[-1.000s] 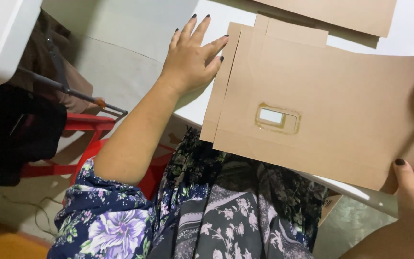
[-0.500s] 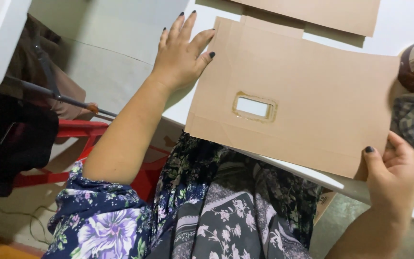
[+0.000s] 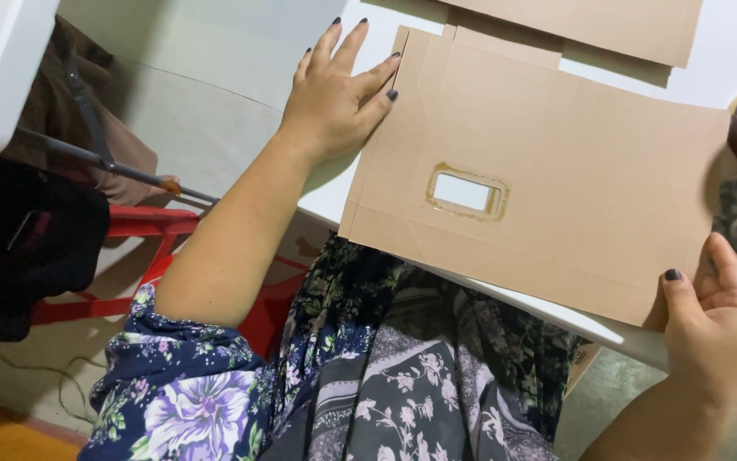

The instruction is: Preparing cardboard packaging by folding, cleaning with a cloth, and applying adhesive with a brush.

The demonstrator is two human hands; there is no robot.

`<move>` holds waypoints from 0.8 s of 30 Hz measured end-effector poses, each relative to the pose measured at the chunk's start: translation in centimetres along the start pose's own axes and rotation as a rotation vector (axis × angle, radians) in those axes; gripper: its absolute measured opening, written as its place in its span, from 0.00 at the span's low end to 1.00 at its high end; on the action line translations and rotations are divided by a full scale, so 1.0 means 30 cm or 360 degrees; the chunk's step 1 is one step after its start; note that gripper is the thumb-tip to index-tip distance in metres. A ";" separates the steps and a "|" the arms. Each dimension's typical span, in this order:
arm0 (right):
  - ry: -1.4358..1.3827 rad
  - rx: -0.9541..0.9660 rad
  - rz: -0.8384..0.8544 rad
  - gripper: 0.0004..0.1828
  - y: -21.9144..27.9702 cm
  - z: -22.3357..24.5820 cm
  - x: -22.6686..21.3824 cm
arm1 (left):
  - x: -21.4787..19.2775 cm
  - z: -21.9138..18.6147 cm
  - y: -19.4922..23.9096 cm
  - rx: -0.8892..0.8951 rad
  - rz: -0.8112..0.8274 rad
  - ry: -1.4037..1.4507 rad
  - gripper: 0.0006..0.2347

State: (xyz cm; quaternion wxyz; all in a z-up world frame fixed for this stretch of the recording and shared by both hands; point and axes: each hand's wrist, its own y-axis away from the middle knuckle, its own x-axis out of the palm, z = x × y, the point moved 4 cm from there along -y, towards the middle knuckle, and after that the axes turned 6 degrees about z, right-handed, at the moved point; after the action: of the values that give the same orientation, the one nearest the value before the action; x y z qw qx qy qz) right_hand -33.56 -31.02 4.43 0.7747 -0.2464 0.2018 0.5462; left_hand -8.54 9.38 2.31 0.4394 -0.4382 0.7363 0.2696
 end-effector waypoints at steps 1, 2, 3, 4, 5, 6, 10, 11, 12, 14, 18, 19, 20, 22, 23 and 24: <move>0.0001 -0.0001 0.0002 0.28 0.000 0.001 0.000 | 0.000 0.001 -0.001 -0.0002 -0.0001 0.0001 0.21; 0.0029 0.0036 -0.0012 0.28 0.001 0.000 -0.001 | 0.002 0.001 -0.001 0.0002 0.0020 -0.0044 0.22; 0.0056 0.0073 -0.0023 0.28 0.002 -0.002 -0.002 | 0.003 0.001 0.000 0.0003 0.0042 -0.0089 0.23; 0.0055 0.0072 -0.0019 0.28 0.001 -0.005 0.000 | 0.004 0.004 0.000 -0.0001 0.0041 -0.0088 0.23; 0.0006 0.0091 -0.0024 0.28 0.003 -0.010 0.000 | 0.007 0.006 -0.002 -0.0001 0.0041 -0.0085 0.23; -0.0043 0.0110 -0.0028 0.28 0.004 -0.016 -0.001 | 0.009 0.007 -0.004 -0.0002 0.0041 -0.0083 0.23; -0.0052 0.0071 0.0005 0.28 0.000 -0.017 -0.008 | 0.004 0.003 -0.006 -0.0008 0.0062 -0.0099 0.24; -0.0044 0.0071 0.0015 0.28 0.000 -0.012 -0.006 | 0.003 0.002 -0.005 -0.0013 0.0062 -0.0103 0.24; -0.0037 0.0071 0.0025 0.28 -0.001 -0.007 -0.005 | 0.002 0.001 -0.004 -0.0019 0.0062 -0.0107 0.24; 0.0006 0.0083 0.0019 0.28 0.000 0.011 -0.004 | 0.003 0.002 -0.005 -0.0019 0.0058 -0.0105 0.24; 0.0048 0.0136 0.0007 0.27 0.000 0.049 0.002 | 0.007 0.006 -0.007 -0.0035 0.0038 -0.0100 0.24; 0.0047 0.0136 0.0006 0.27 -0.002 0.039 0.000 | 0.006 0.004 -0.006 -0.0034 0.0038 -0.0102 0.24; 0.0016 0.0164 0.0018 0.28 -0.005 0.027 -0.001 | 0.005 0.002 -0.005 -0.0034 0.0036 -0.0098 0.24; -0.0014 0.0193 0.0029 0.28 -0.007 0.000 -0.011 | 0.007 -0.001 -0.004 -0.0033 0.0034 -0.0092 0.24; 0.0128 0.0157 0.0026 0.28 -0.009 -0.010 -0.017 | 0.007 0.000 -0.003 -0.0029 0.0018 -0.0101 0.24; 0.0270 0.0121 0.0023 0.28 -0.011 -0.020 -0.023 | 0.007 0.000 -0.001 -0.0025 0.0003 -0.0110 0.23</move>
State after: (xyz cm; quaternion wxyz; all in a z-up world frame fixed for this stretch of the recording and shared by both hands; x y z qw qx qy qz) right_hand -33.48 -31.99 4.42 0.7597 -0.2609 0.2889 0.5209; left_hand -8.55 9.28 2.12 0.4608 -0.4315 0.7189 0.2908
